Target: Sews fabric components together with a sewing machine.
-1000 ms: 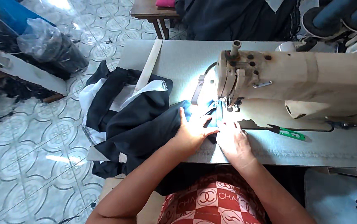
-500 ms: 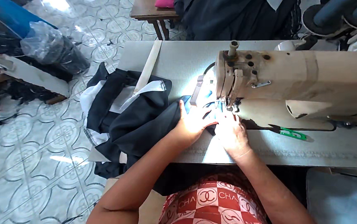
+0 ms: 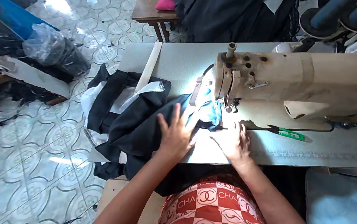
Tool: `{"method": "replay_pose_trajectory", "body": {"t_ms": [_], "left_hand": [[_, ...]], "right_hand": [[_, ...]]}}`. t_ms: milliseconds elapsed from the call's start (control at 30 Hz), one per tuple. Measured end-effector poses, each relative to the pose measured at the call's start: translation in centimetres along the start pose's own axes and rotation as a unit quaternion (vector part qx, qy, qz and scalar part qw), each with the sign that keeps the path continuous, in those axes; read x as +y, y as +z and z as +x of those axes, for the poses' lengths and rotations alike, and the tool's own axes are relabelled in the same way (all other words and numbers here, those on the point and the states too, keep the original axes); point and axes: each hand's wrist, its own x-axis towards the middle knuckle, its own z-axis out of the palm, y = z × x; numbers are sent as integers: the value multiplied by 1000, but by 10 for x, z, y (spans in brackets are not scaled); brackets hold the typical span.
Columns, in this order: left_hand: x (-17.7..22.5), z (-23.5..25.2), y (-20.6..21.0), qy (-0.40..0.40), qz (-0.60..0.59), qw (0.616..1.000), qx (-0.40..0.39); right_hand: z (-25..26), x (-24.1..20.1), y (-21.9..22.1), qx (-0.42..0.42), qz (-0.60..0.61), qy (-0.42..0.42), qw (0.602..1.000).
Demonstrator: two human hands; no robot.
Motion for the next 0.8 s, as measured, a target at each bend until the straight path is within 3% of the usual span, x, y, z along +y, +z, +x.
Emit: {"method": "replay_pose_trajectory", "body": {"t_ms": [100,167,300,400,467,533,600,700,800], "left_hand": [[-24,-36,-14,-84,35,996,22],[-43,-47,-20,-94,29,995,31],[-69,-36,-60,-94,-123,988,-21],[-93,-17,-78,-98,-182,978,-33],[-101,-8,-83,-97,-182,978,-37],[-101,-5,-84,-87,-179,980,-29],[-98,-7,-86,-83,-175,981,-30],[-96,-11,-88,-84,-159,983,-35],[-84,-11,-90,-83,-87,993,-19]], "right_hand": [[6,-5,1,7,56,-21,998],[19,-7,-1,16,142,-10,990],[40,-9,1,41,374,39,926],[28,-7,-6,13,455,57,889],[2,-6,-12,-34,433,99,895],[-18,-2,-15,-55,354,109,927],[-25,-2,-21,2,239,44,970],[-13,-12,-28,74,133,-21,988],[-2,-22,-22,16,133,-22,991]]}}
